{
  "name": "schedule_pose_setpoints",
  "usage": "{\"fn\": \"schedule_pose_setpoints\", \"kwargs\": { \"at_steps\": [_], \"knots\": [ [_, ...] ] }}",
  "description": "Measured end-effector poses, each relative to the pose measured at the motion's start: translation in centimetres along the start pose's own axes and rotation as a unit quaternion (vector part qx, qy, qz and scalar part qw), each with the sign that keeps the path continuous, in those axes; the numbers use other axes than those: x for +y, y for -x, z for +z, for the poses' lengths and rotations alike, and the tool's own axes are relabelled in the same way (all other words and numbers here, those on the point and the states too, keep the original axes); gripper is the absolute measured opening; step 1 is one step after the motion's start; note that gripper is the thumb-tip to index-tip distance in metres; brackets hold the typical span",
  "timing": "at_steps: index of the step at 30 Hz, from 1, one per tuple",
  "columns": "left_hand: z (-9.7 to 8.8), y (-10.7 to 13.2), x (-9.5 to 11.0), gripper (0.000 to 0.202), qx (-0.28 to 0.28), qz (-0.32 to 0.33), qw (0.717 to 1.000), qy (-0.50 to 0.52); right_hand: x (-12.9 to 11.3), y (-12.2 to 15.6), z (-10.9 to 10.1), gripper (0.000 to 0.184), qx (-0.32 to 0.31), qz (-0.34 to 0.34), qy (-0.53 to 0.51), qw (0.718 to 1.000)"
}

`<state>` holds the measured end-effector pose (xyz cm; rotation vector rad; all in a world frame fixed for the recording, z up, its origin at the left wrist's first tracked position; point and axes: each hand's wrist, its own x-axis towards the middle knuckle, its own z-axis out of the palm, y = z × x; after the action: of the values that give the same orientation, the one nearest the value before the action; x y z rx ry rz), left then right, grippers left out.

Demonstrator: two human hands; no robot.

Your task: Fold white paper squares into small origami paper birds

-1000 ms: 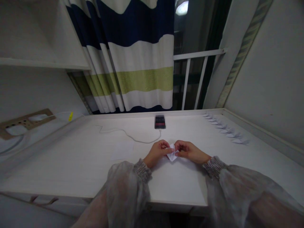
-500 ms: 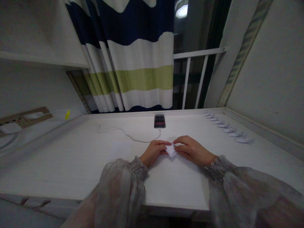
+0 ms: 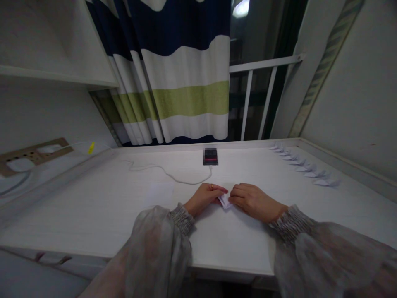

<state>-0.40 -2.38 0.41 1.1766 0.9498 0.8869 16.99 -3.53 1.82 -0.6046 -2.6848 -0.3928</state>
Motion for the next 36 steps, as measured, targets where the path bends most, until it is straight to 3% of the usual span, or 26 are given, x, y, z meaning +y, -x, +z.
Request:
{"fn": "schedule_pose_setpoints", "kwargs": {
  "at_steps": [9,16,21,24,30,36],
  "knots": [
    [-0.1,0.2,0.3,0.018,-0.038,0.010,0.999,0.011,0.3,0.2,-0.2,0.024,0.069,0.084,-0.190,0.976],
    [-0.5,0.2,0.3,0.041,-0.043,0.032,0.998,-0.045,0.4,-0.1,0.1,0.021,0.101,0.214,-0.310,0.921],
    [-0.5,0.1,0.1,0.044,-0.049,0.038,0.997,-0.044,0.2,-0.3,0.6,0.023,0.114,0.249,-0.358,0.893],
    [-0.4,0.1,-0.1,0.046,-0.066,0.037,0.997,-0.014,-0.1,-0.4,0.8,0.024,0.121,0.256,-0.353,0.892],
    [-0.4,0.0,-0.2,0.044,-0.061,0.044,0.997,-0.008,-0.6,-0.4,0.9,0.011,0.126,0.238,-0.285,0.920],
    [-0.2,-0.3,-0.8,0.048,-0.079,0.061,0.995,-0.012,-0.7,-0.6,1.2,0.009,0.095,0.284,-0.227,0.927]
  ]
}}
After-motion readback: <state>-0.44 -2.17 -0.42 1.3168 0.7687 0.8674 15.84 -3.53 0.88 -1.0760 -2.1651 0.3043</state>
